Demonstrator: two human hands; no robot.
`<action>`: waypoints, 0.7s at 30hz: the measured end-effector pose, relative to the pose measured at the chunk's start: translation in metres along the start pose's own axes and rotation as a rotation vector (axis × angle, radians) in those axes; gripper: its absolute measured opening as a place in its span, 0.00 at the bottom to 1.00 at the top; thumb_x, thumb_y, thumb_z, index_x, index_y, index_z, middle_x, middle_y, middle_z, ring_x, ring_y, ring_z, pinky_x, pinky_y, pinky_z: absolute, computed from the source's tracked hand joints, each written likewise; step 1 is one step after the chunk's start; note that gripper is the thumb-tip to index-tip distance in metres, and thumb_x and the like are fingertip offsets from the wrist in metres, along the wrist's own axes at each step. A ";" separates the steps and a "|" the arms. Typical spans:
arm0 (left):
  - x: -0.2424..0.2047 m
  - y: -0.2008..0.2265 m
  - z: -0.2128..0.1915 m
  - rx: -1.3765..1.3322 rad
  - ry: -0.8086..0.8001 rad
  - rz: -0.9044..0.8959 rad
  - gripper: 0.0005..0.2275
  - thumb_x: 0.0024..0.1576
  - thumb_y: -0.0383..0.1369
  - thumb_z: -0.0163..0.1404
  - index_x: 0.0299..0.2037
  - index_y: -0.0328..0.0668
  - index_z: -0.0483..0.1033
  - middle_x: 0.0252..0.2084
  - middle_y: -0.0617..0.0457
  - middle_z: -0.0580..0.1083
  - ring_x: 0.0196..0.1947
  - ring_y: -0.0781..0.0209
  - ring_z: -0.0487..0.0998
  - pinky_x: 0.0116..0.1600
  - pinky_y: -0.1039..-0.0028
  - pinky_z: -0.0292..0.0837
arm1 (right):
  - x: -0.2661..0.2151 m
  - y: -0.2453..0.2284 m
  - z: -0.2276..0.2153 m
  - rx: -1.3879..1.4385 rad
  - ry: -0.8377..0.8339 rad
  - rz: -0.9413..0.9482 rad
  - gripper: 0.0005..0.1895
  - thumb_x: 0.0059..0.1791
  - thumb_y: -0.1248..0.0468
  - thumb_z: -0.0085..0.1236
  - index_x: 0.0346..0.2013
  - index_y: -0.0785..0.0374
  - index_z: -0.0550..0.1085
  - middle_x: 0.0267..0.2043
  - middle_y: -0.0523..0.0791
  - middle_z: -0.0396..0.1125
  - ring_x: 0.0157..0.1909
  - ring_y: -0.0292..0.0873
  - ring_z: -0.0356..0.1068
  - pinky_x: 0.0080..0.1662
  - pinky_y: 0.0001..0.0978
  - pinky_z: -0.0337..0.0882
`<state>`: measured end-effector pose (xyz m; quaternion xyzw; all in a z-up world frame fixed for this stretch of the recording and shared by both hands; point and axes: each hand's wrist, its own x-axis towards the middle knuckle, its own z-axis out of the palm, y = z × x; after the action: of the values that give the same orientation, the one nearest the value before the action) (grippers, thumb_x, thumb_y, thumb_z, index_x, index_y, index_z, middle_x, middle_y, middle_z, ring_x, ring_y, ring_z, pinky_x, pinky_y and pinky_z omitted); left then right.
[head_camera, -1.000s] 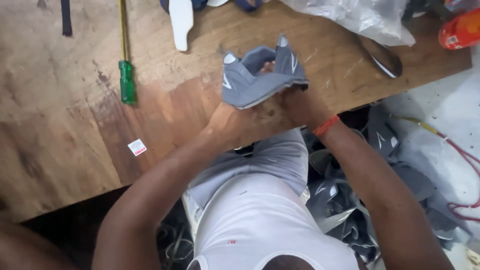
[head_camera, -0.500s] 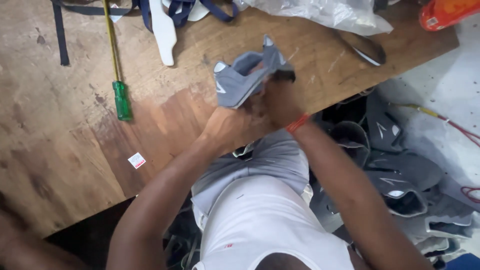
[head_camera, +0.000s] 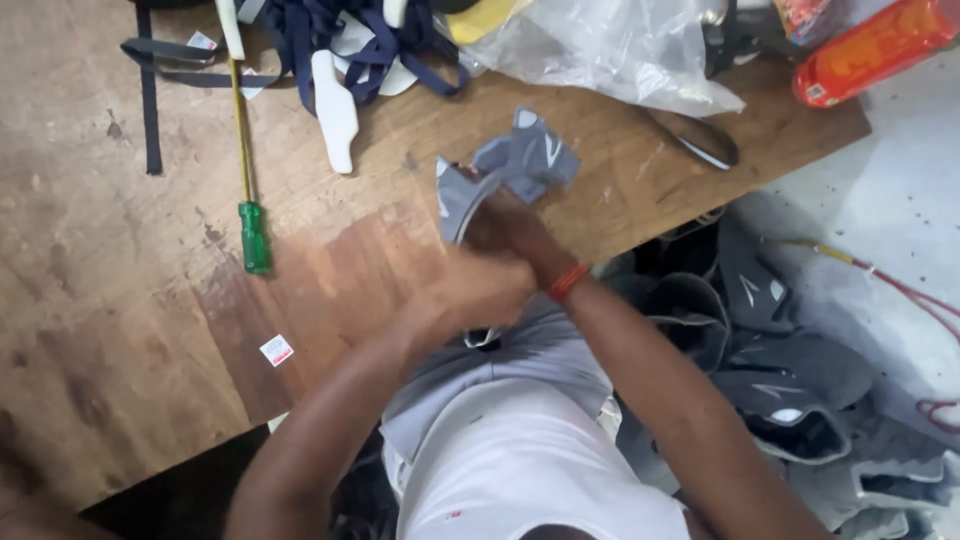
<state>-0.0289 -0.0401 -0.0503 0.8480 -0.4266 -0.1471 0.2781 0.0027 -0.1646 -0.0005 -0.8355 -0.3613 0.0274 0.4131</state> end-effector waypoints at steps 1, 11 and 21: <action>0.004 0.011 -0.003 -0.178 -0.067 0.093 0.10 0.56 0.33 0.49 0.32 0.35 0.82 0.29 0.38 0.79 0.28 0.44 0.79 0.36 0.57 0.76 | 0.002 0.001 0.002 -0.060 -0.026 0.089 0.29 0.53 0.60 0.50 0.68 0.64 0.64 0.76 0.56 0.50 0.77 0.58 0.50 0.71 0.45 0.57; -0.029 -0.105 -0.060 0.056 0.208 -0.243 0.14 0.62 0.29 0.41 0.57 0.36 0.71 0.57 0.36 0.71 0.55 0.40 0.73 0.59 0.58 0.71 | 0.023 -0.018 0.012 -0.273 0.098 0.362 0.19 0.48 0.60 0.57 0.53 0.56 0.76 0.44 0.56 0.75 0.44 0.63 0.73 0.43 0.55 0.71; -0.021 -0.043 -0.100 0.117 0.011 -0.749 0.19 0.66 0.29 0.38 0.66 0.37 0.67 0.66 0.34 0.69 0.64 0.39 0.73 0.65 0.54 0.70 | 0.031 0.002 -0.020 -0.028 0.015 0.381 0.15 0.55 0.57 0.55 0.54 0.57 0.78 0.52 0.54 0.74 0.54 0.58 0.73 0.56 0.46 0.71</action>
<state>0.0352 0.0319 0.0049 0.9604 -0.0935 -0.2095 0.1584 0.0333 -0.1593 0.0190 -0.8946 -0.1939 0.0940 0.3916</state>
